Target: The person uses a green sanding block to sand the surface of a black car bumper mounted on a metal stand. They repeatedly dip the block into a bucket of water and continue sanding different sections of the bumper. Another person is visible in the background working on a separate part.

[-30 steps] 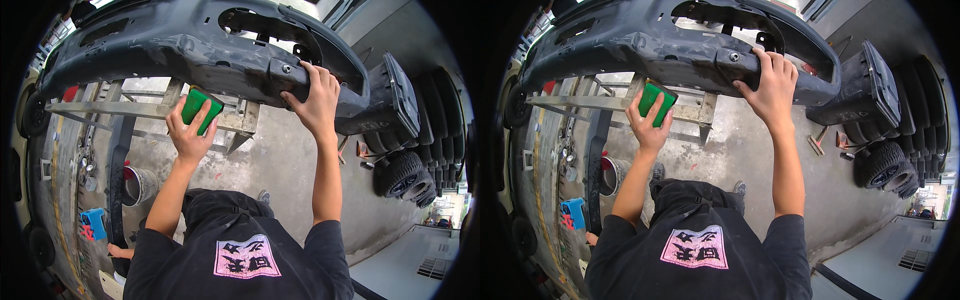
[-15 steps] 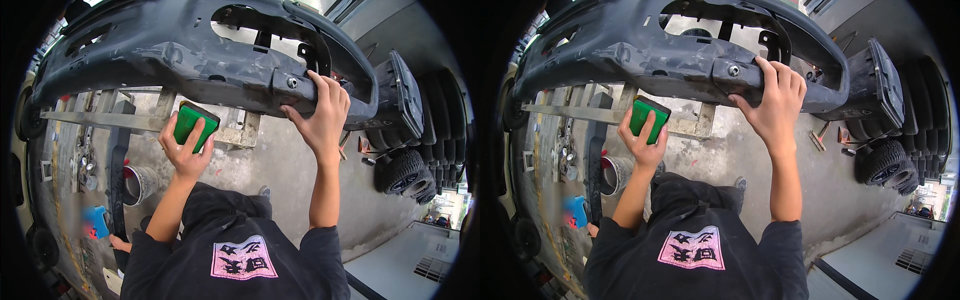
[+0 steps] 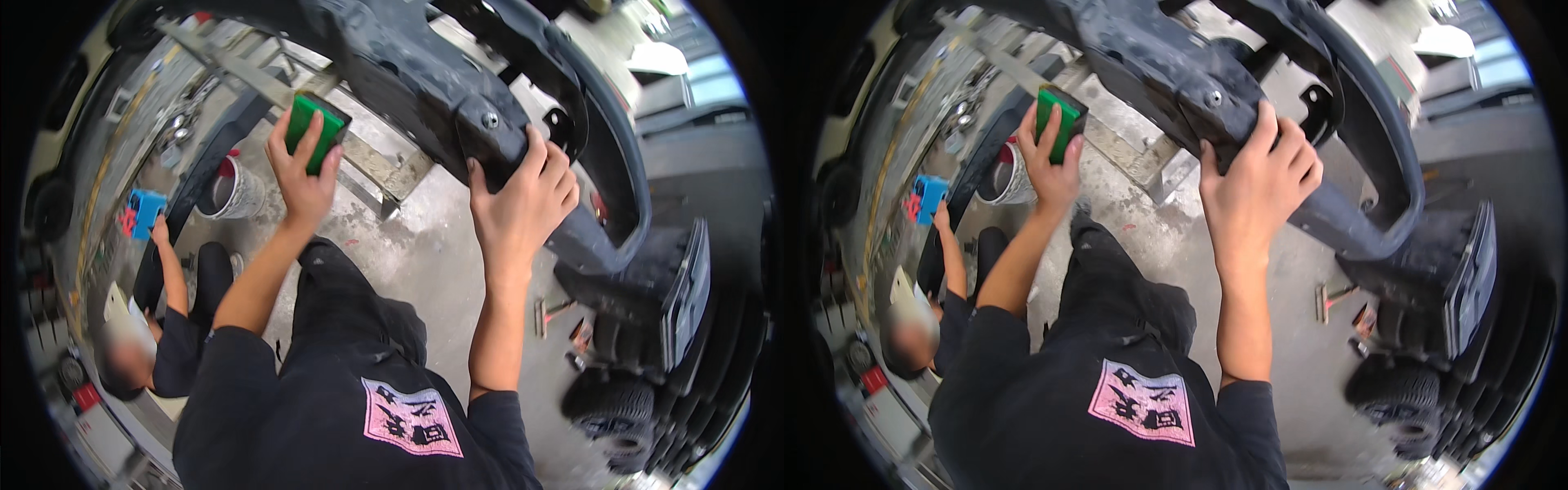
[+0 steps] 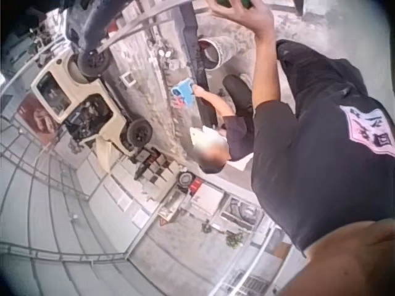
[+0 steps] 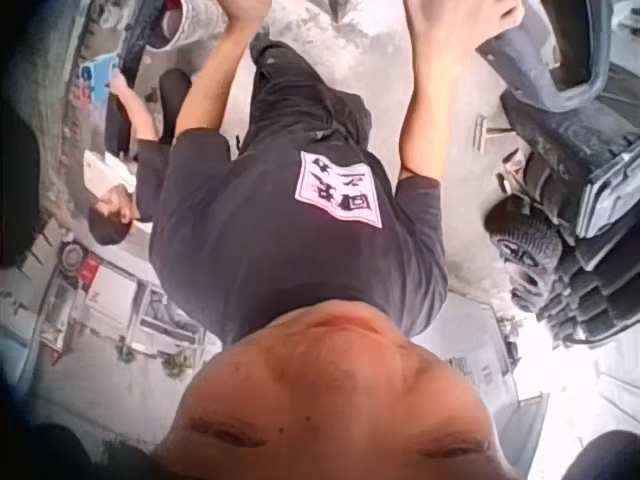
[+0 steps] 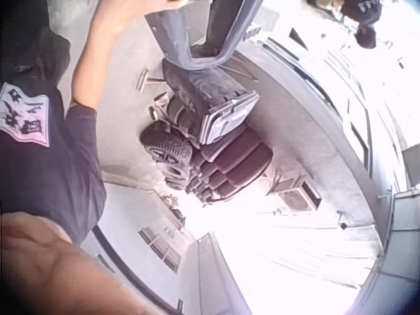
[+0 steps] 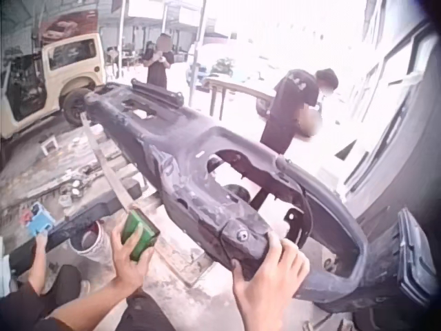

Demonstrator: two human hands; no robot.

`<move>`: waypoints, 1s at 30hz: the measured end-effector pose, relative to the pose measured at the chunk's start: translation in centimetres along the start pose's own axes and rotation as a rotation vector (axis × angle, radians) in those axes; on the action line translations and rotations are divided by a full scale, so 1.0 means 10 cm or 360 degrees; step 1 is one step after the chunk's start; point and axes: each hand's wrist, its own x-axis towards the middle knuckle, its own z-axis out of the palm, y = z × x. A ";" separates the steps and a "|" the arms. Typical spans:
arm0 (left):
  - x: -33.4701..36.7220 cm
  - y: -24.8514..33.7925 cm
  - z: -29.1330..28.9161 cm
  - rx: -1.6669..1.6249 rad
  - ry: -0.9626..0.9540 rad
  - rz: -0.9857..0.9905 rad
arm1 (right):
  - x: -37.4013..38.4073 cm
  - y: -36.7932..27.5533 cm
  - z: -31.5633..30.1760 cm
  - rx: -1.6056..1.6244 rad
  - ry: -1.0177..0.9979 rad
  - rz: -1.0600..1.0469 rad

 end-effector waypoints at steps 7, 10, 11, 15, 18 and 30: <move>-0.63 1.03 -0.10 -0.0694 -0.0159 -0.0640 | -0.08 0.19 -0.04 0.0017 -0.0007 -0.0229; -0.78 1.21 0.22 -0.0960 -0.0080 -0.0638 | -0.03 0.42 -0.15 0.0127 -0.0172 -0.0444; -0.80 1.28 0.30 -0.0993 -0.0031 -0.0622 | 0.02 0.49 -0.23 0.0254 -0.0298 -0.0499; -0.67 1.59 0.43 -0.0730 -0.0011 -0.0338 | 0.21 0.94 -0.42 0.0327 -0.0479 -0.0517; -0.64 1.90 0.60 -0.0766 0.0079 -0.0503 | 0.27 1.16 -0.47 0.0476 -0.0707 -0.0449; -0.46 2.35 1.08 -0.0437 0.0560 -0.0875 | 0.33 1.36 -0.32 0.0805 -0.0893 -0.0918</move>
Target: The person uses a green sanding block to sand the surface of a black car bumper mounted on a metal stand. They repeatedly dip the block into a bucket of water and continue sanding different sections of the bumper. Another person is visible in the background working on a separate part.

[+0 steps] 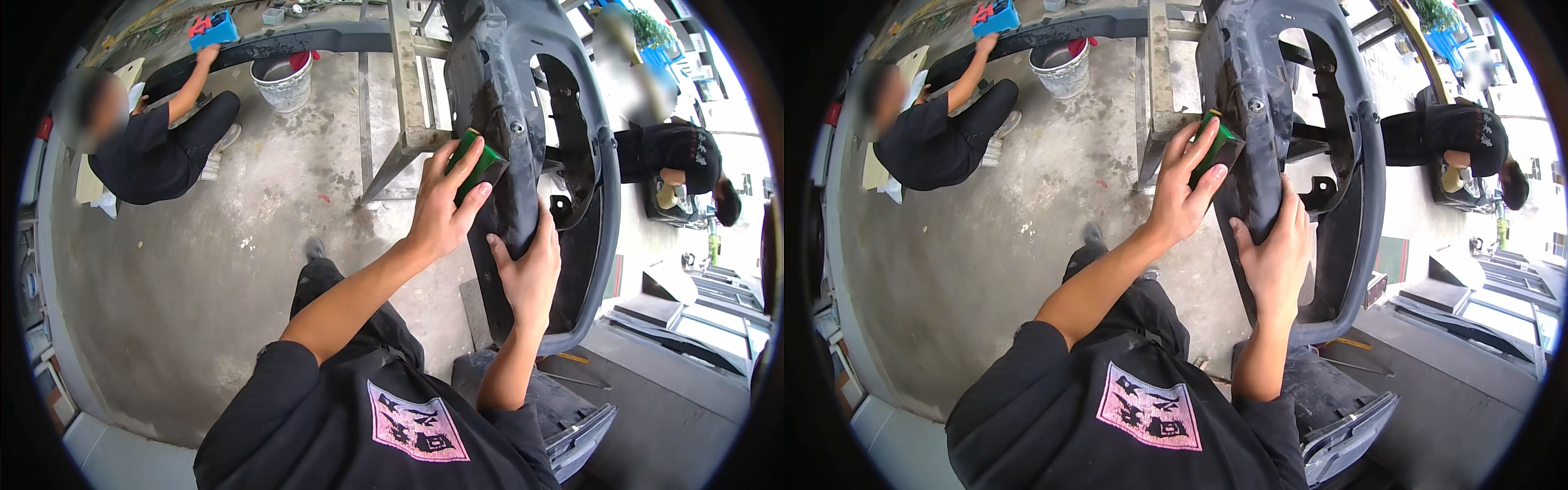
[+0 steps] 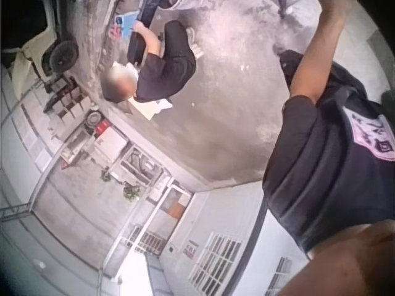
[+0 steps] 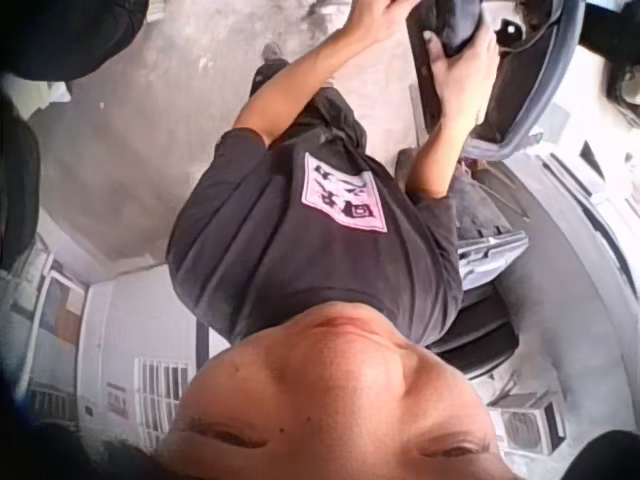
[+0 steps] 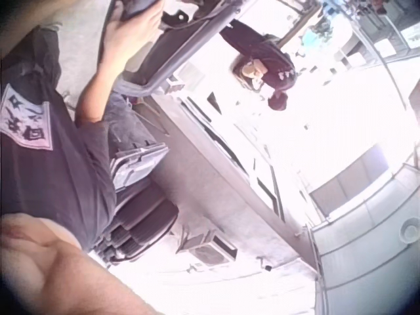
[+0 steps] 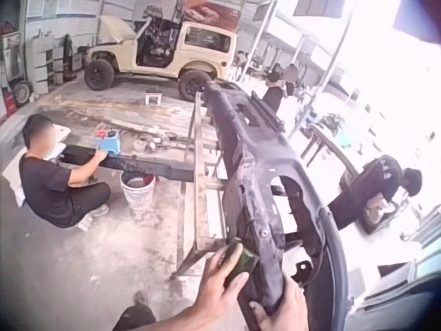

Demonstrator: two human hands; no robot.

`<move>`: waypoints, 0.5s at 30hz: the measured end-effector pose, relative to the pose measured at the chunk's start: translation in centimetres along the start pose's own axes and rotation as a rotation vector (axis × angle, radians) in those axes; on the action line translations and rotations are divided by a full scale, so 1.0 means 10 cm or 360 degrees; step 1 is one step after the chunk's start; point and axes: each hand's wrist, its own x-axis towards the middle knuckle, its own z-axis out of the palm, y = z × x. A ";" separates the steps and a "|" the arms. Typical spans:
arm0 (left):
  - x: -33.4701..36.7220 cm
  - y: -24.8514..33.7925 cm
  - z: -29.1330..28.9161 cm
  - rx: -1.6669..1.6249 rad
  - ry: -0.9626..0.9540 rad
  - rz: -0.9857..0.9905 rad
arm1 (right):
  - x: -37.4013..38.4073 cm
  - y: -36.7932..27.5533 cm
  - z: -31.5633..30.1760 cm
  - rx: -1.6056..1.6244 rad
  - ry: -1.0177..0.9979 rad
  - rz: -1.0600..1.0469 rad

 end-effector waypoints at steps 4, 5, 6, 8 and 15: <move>-0.34 0.01 -0.03 0.0022 -0.0188 0.0084 | -0.04 0.01 -0.03 -0.0025 0.0013 0.0013; -0.31 0.03 -0.04 -0.0061 -0.0263 0.0010 | -0.04 0.02 -0.03 -0.0037 0.0025 0.0011; -0.23 0.04 -0.04 -0.0020 -0.0226 -0.0015 | -0.03 0.02 -0.03 -0.0051 0.0038 0.0010; 0.03 0.01 -0.05 -0.0033 -0.0150 -0.0079 | -0.02 -0.04 -0.03 -0.0027 0.0027 0.0062; -0.16 -0.04 -0.05 -0.0050 -0.0239 -0.0025 | -0.02 -0.01 -0.02 -0.0028 -0.0006 0.0096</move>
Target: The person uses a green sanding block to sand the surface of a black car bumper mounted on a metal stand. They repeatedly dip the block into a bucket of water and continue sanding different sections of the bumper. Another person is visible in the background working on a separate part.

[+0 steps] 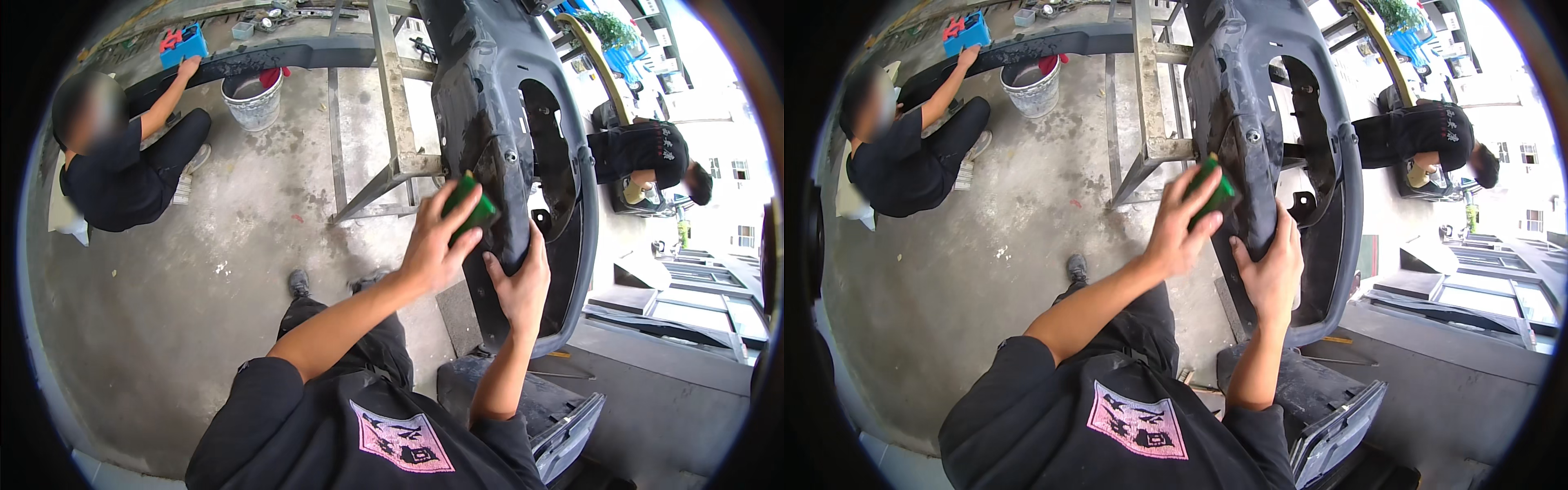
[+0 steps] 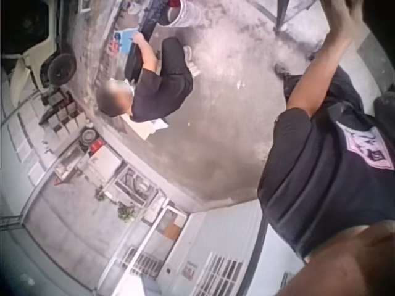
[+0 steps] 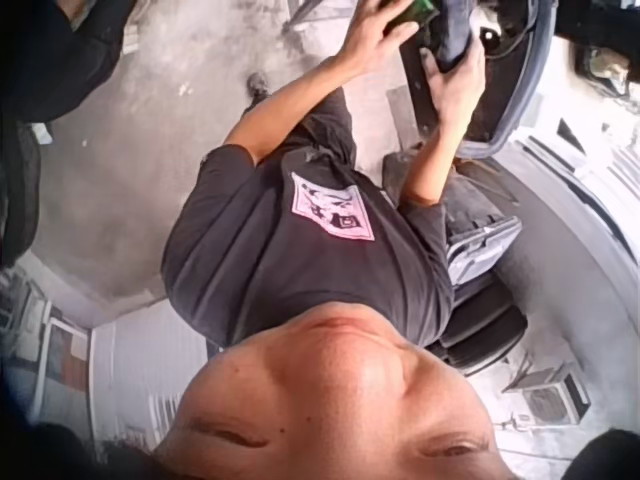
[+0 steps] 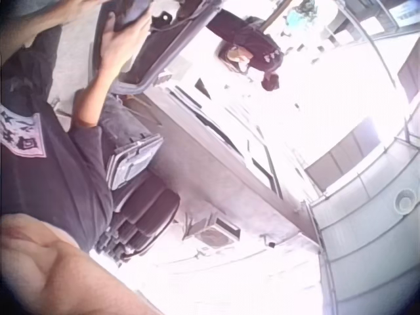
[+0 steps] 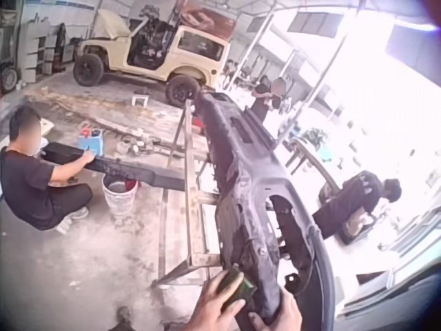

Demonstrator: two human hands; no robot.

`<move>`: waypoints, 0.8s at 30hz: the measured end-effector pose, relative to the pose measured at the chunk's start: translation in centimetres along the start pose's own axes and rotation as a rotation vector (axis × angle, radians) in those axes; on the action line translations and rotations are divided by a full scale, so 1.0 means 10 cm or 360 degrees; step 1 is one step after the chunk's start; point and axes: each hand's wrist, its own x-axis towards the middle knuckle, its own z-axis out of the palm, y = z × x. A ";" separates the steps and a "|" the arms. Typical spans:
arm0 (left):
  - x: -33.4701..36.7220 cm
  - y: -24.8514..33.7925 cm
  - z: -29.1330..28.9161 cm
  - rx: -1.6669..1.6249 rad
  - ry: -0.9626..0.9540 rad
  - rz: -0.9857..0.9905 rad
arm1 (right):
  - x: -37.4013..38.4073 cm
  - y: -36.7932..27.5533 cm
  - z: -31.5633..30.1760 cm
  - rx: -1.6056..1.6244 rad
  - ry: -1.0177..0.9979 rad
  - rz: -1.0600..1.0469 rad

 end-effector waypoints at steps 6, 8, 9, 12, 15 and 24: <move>-0.13 -0.09 0.00 0.0018 0.0002 0.0137 | 0.01 -0.03 0.00 0.0003 -0.0022 -0.0040; -0.06 -0.10 0.00 -0.0042 0.0010 0.0133 | 0.01 -0.02 -0.01 0.0015 -0.0038 -0.0022; 0.09 -0.07 -0.06 -0.0094 0.0029 0.0067 | 0.02 -0.04 -0.02 0.0015 -0.0047 -0.0005; 0.22 -0.07 -0.10 -0.0116 0.0055 -0.0011 | 0.03 -0.03 0.00 0.0014 -0.0026 -0.0042; -0.10 -0.06 -0.02 -0.0059 -0.0025 0.0070 | 0.01 -0.04 -0.01 0.0002 -0.0040 -0.0044; 0.10 -0.29 -0.19 -0.0389 0.0079 0.0061 | 0.04 -0.05 -0.01 0.0017 -0.0070 0.0070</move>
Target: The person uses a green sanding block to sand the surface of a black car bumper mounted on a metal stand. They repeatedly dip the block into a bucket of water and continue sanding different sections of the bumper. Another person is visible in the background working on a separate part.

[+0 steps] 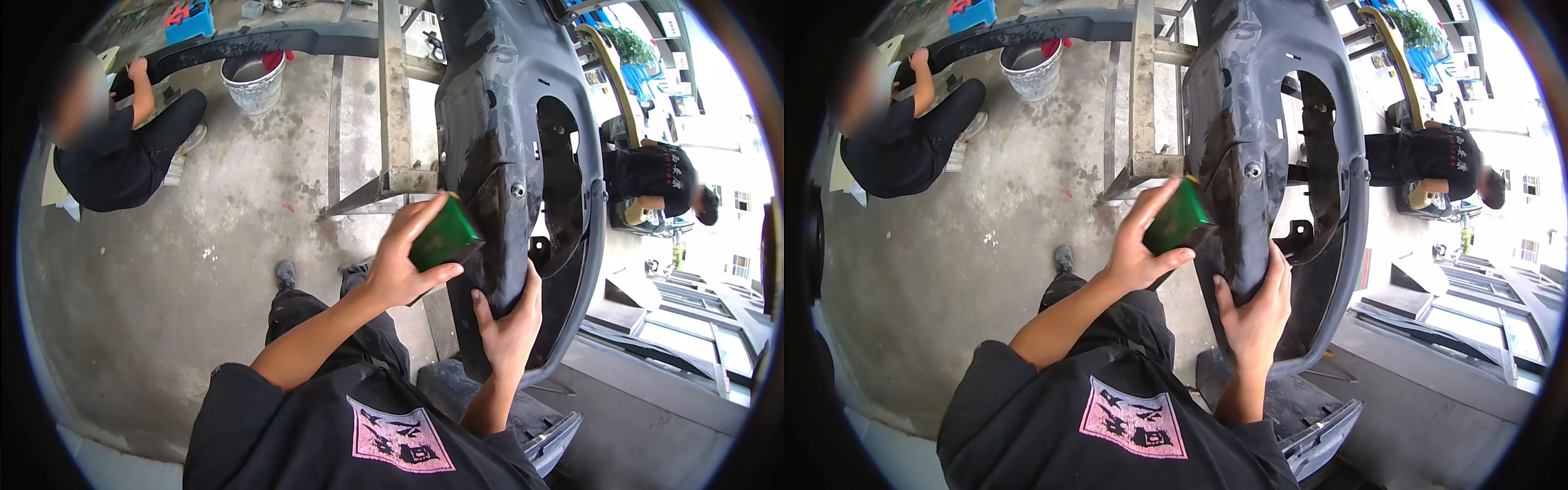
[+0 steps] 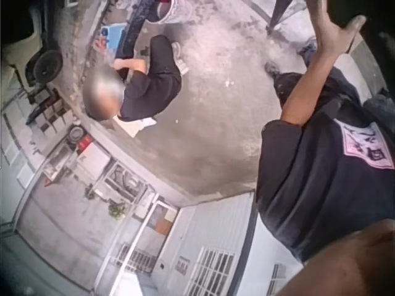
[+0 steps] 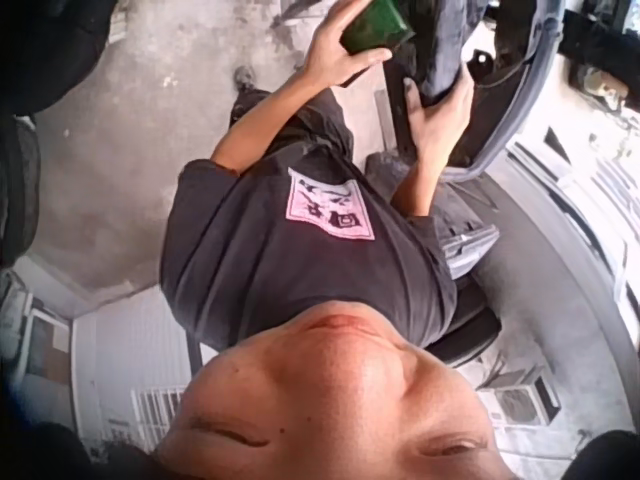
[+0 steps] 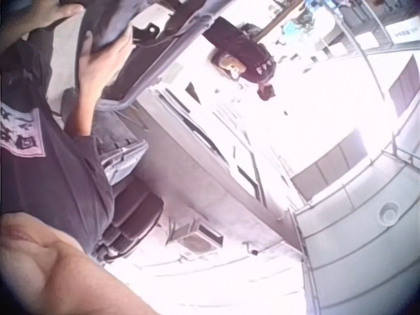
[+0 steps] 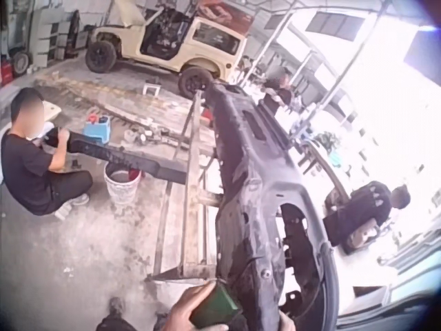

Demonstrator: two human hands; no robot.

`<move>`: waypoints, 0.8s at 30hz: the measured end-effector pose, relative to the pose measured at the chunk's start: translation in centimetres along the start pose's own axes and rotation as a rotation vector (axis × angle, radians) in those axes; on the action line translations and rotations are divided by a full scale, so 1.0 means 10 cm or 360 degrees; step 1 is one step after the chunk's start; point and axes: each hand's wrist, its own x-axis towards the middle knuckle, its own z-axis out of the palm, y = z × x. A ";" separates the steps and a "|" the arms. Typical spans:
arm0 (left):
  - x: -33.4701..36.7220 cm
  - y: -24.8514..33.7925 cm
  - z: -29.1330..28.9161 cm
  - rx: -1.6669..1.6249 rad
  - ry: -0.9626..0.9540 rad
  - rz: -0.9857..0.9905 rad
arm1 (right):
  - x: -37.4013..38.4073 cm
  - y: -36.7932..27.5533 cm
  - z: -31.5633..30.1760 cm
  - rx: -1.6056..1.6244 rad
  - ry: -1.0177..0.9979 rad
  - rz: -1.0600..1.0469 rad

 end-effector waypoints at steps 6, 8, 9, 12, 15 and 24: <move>0.00 0.05 -0.07 0.0509 0.0247 -0.0158 | 0.02 0.01 -0.01 0.0009 -0.0011 0.0018; 0.09 0.03 -0.02 0.0699 0.0363 -0.0154 | 0.02 0.00 -0.02 0.0000 -0.0020 0.0015; 0.12 0.01 0.00 0.0794 0.0418 -0.0151 | 0.02 0.01 -0.02 -0.0026 -0.0003 -0.0020; 0.14 -0.03 0.02 0.0762 0.0259 -0.0111 | 0.02 0.03 0.01 -0.0070 0.0023 -0.0076; 0.09 0.00 0.09 0.0749 0.0259 -0.0054 | 0.02 0.03 0.01 -0.0065 0.0012 -0.0051; 0.01 0.00 0.20 0.0707 0.0348 -0.0120 | 0.02 -0.04 0.02 -0.0010 0.0000 0.0048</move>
